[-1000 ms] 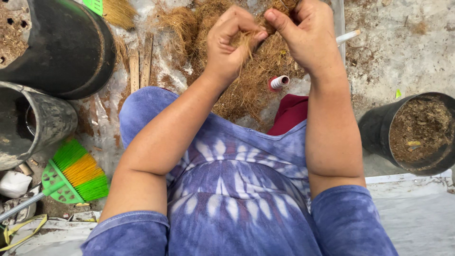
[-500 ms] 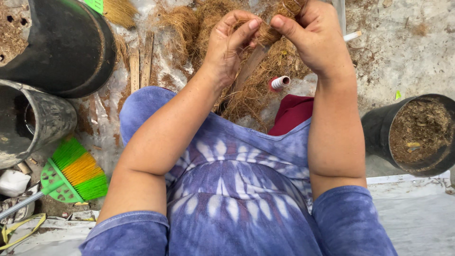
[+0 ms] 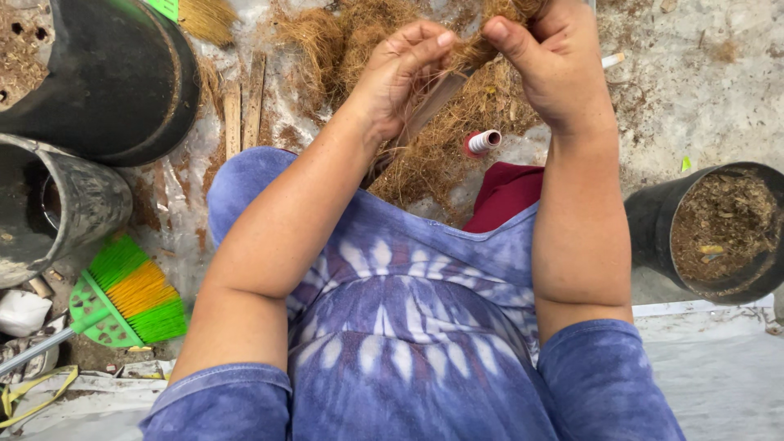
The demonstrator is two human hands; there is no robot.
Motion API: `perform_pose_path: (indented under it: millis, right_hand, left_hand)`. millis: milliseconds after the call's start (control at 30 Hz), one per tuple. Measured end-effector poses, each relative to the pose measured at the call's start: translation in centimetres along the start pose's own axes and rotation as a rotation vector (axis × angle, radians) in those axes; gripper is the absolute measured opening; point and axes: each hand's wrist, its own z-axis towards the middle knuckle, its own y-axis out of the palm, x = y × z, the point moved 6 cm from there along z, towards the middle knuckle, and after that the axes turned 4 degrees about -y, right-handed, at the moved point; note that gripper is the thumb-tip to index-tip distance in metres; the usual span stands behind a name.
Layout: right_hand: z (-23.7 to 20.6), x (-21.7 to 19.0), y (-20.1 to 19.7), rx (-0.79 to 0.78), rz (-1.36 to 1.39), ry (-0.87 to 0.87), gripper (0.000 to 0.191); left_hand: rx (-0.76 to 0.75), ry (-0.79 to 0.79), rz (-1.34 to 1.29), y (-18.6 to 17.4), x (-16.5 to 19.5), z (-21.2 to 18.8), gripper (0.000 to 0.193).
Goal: The person sits on a plastic sheet and repeatedly gathers loose coconut coir into bundles, then wraps and ties them with white string. The person handles the coir and string by hand, forming compact bundles and securing them with knots.
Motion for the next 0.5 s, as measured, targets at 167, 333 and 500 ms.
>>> perform_pose_path:
  millis: [167,333,500]
  right_hand:
    - [-0.4,1.3,0.4,0.001,0.003,0.028,0.026]
    - [-0.5,1.9,0.6,-0.018,-0.037,0.072,0.03]
    - [-0.3,0.9,0.8,-0.05,-0.133,0.004,0.032]
  left_hand:
    - [-0.177,-0.053,-0.028,0.4,-1.2,0.8,0.012]
    - [-0.281,-0.111,-0.068,0.0,-1.4,1.7,0.019]
    - [-0.18,-0.171,0.002,-0.8,-1.0,1.9,0.017]
